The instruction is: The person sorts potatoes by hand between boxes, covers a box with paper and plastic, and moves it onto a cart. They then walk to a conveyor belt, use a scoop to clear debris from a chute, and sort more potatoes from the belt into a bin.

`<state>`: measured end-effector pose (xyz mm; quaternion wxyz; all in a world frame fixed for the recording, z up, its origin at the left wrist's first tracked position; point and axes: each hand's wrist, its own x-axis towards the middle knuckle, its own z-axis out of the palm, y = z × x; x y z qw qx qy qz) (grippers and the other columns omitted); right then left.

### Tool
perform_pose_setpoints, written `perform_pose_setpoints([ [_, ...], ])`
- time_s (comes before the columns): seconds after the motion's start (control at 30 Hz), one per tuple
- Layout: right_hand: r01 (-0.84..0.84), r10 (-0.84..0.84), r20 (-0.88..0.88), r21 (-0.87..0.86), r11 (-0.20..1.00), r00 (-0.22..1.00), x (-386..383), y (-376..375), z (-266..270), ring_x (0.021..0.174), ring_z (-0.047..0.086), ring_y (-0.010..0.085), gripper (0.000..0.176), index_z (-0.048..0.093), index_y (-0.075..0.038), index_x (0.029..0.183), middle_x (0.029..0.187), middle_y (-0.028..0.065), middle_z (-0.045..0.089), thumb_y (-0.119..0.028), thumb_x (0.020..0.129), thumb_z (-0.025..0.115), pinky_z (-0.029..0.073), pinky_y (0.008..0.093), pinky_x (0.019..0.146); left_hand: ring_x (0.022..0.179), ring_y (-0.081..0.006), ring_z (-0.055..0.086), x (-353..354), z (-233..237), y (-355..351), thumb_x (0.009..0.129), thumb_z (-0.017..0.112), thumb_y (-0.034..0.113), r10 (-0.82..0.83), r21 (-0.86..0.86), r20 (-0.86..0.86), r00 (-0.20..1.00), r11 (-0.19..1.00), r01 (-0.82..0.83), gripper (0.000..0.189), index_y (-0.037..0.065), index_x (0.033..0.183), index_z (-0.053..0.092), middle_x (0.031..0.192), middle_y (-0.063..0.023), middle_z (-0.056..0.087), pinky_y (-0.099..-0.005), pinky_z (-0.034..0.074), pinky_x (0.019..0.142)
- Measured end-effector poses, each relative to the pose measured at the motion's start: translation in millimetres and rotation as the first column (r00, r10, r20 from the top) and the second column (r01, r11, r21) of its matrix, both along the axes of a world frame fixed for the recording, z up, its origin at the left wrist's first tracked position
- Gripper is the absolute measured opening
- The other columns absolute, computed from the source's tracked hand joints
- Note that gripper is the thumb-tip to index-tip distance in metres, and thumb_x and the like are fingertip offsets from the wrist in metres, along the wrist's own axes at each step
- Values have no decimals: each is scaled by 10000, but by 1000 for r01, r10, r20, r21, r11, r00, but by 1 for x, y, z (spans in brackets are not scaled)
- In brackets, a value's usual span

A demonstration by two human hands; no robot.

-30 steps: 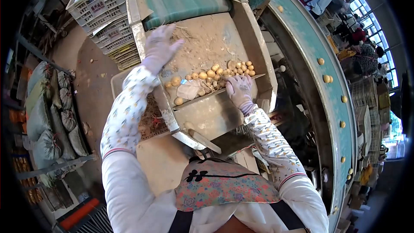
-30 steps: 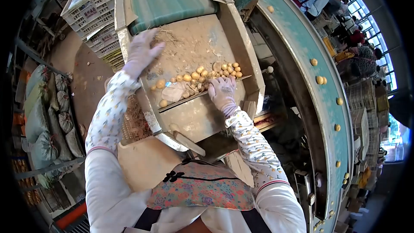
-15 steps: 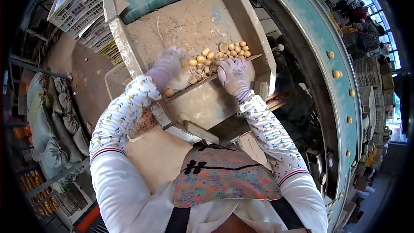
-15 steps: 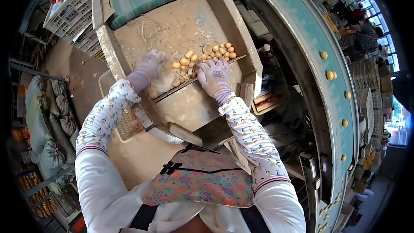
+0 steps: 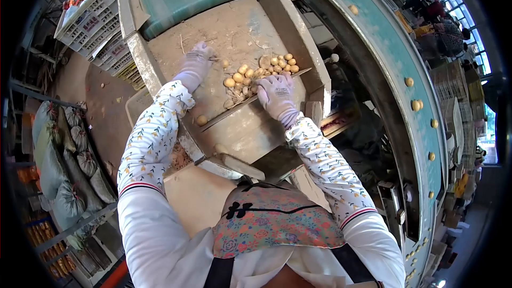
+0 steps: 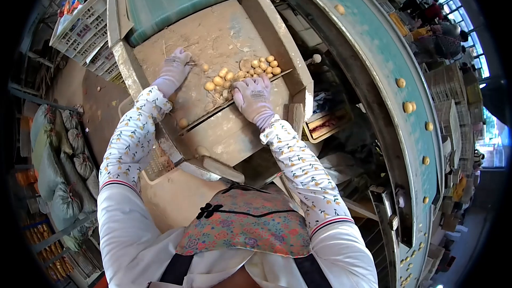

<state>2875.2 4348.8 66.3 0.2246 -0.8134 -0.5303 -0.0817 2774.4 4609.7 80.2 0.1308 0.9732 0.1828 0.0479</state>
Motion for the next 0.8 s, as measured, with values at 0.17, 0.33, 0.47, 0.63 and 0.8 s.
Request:
perform_pose_setpoints([
  [0.17, 106, -107, -126, -18, 994, 986, 5, 7, 4, 1009, 543, 286, 659, 424, -13, 1339, 998, 98, 629, -254, 745, 576, 264, 448, 1055, 1042, -319, 581, 31, 20, -79, 756, 662, 140, -353, -36, -87, 931, 935, 352, 336, 128, 1074, 555, 1143, -91, 556, -388, 501, 841],
  [0.33, 108, -112, -221, -32, 994, 969, 11, 14, 7, 1058, 535, 300, 702, 402, -20, 1369, 1108, 128, 615, -257, 730, 567, 283, 457, 1032, 1062, -289, 584, 42, -15, -87, 748, 668, 153, -505, -40, -314, 804, 853, 520, 479, 134, 1192, 488, 1191, -57, 540, -383, 498, 865],
  [0.47, 92, -88, -99, 33, 995, 991, 11, 14, 2, 1059, 531, 265, 619, 461, -31, 1318, 1084, 101, 603, -232, 739, 547, 274, 441, 1040, 1006, -294, 617, 75, -32, -43, 759, 668, 189, -365, -93, -529, 766, 922, 375, 379, 129, 1129, 610, 1053, -110, 643, -387, 501, 850],
  [0.63, 77, -78, -128, -12, 997, 989, 12, 16, 3, 1055, 532, 268, 560, 508, -44, 1279, 1095, 98, 606, -238, 755, 545, 263, 451, 1046, 992, -319, 622, 24, -29, 21, 783, 668, 186, 133, -361, 184, 974, 931, -59, 326, 125, 1102, 637, 994, -175, 654, -395, 485, 865],
  [0.8, 78, -82, -156, -32, 996, 984, 16, 21, 2, 1057, 533, 270, 563, 513, -49, 1285, 1097, 99, 610, -247, 759, 543, 256, 450, 1053, 1041, -327, 598, 16, -5, -11, 807, 647, 183, -60, -338, 96, 994, 937, 89, 297, 115, 1095, 627, 1077, -166, 634, -392, 465, 904],
])
